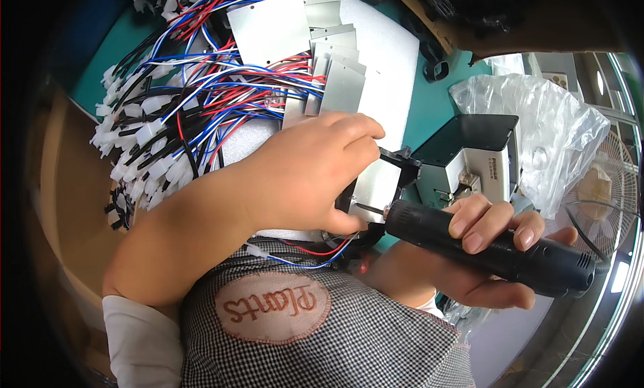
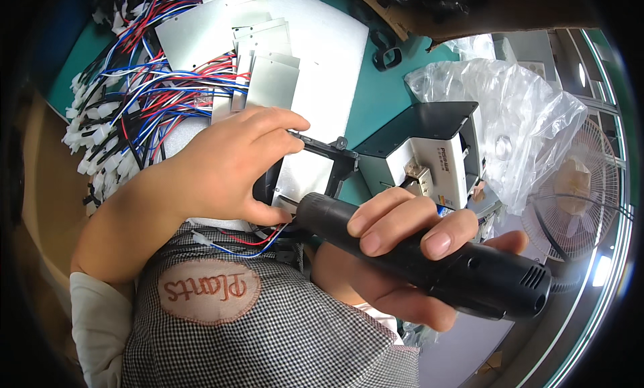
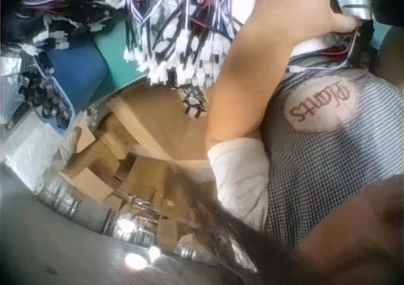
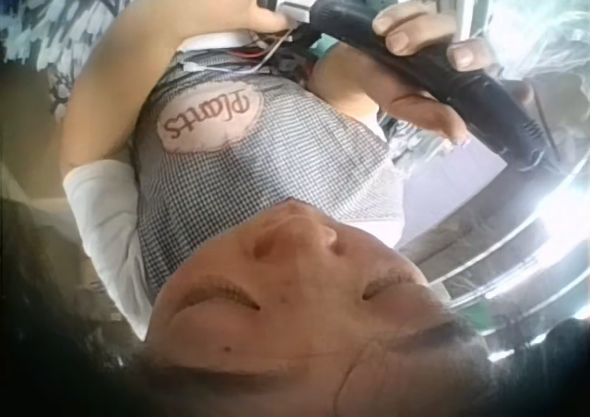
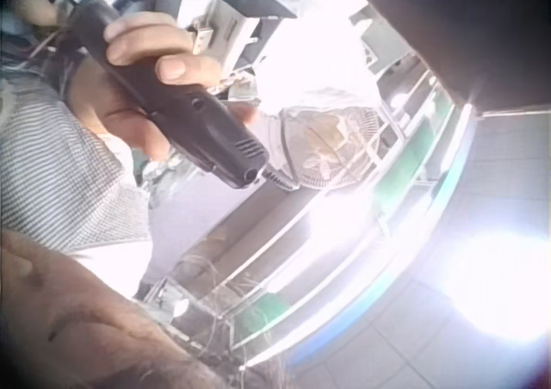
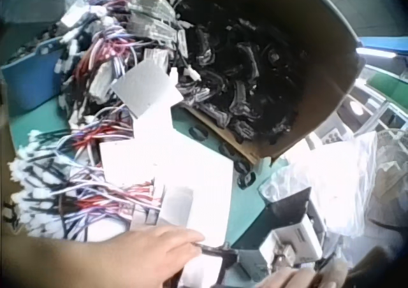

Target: The person assembles a plastic housing with wiring by securing a plastic cover with screws using an electric screwdriver.

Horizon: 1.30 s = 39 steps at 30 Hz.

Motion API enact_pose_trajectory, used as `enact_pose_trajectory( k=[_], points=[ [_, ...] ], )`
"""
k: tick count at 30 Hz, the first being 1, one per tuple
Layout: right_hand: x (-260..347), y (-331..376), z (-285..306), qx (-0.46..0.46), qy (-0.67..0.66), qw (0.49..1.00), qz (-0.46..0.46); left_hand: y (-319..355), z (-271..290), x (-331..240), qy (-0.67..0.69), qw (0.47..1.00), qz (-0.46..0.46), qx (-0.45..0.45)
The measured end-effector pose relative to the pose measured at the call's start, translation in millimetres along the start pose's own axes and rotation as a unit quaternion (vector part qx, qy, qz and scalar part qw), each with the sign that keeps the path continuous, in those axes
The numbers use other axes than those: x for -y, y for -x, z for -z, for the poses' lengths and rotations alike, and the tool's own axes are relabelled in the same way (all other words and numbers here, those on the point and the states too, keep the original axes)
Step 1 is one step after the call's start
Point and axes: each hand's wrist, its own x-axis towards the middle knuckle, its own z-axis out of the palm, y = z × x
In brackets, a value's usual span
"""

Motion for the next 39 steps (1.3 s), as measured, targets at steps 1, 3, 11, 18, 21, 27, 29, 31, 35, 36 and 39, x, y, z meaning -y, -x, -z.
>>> enact_pose_trajectory(
  k=[1, 3, 11, 18, 21, 27, 29, 31, 35, 36, 39],
  points=[
    [0.2, 1.3, -3.0, -0.003, 0.003, 1.000, 0.001, 1.1, -0.8, 0.6, 0.006, 1.000, -0.001, -0.010],
    [-0.6, 2.1, -10.0, -0.033, 0.022, 0.999, 0.034, 1.5, -0.6, 0.1, 0.009, 1.000, 0.006, -0.008],
    [0.0, 6.3, -3.3, -0.020, 0.026, 0.997, 0.070, 3.5, -1.5, 2.2, 0.016, 1.000, 0.020, -0.010],
    [-0.9, 11.8, -8.6, -0.075, 0.032, 0.993, 0.086, 6.0, -2.0, 1.9, 0.011, 0.999, 0.026, -0.024],
    [-0.5, 10.1, -10.2, -0.097, 0.004, 0.990, 0.099, 6.5, -4.0, 2.6, 0.017, 0.999, 0.022, -0.037],
    [-4.2, 12.4, -11.9, -0.077, 0.016, 0.992, 0.099, 6.3, -6.5, 3.9, 0.013, 0.999, 0.021, -0.046],
    [-3.9, 12.7, -8.0, -0.047, 0.029, 0.995, 0.084, 6.2, -8.2, 4.3, 0.013, 0.999, 0.016, -0.048],
    [-3.2, 11.4, -7.8, -0.036, 0.028, 0.996, 0.080, 7.1, -7.0, 3.5, 0.016, 0.998, 0.015, -0.054],
    [-1.7, 10.2, -10.0, -0.015, 0.051, 0.996, 0.077, 6.7, -4.7, 2.8, 0.010, 0.999, 0.014, -0.049],
    [-1.7, 9.9, -11.1, -0.016, 0.050, 0.996, 0.077, 7.4, -5.6, 3.7, 0.010, 0.999, 0.015, -0.049],
    [-1.2, 8.7, -13.3, -0.003, 0.070, 0.995, 0.069, 8.6, -7.9, 5.6, 0.011, 0.999, 0.014, -0.050]
  ],
)
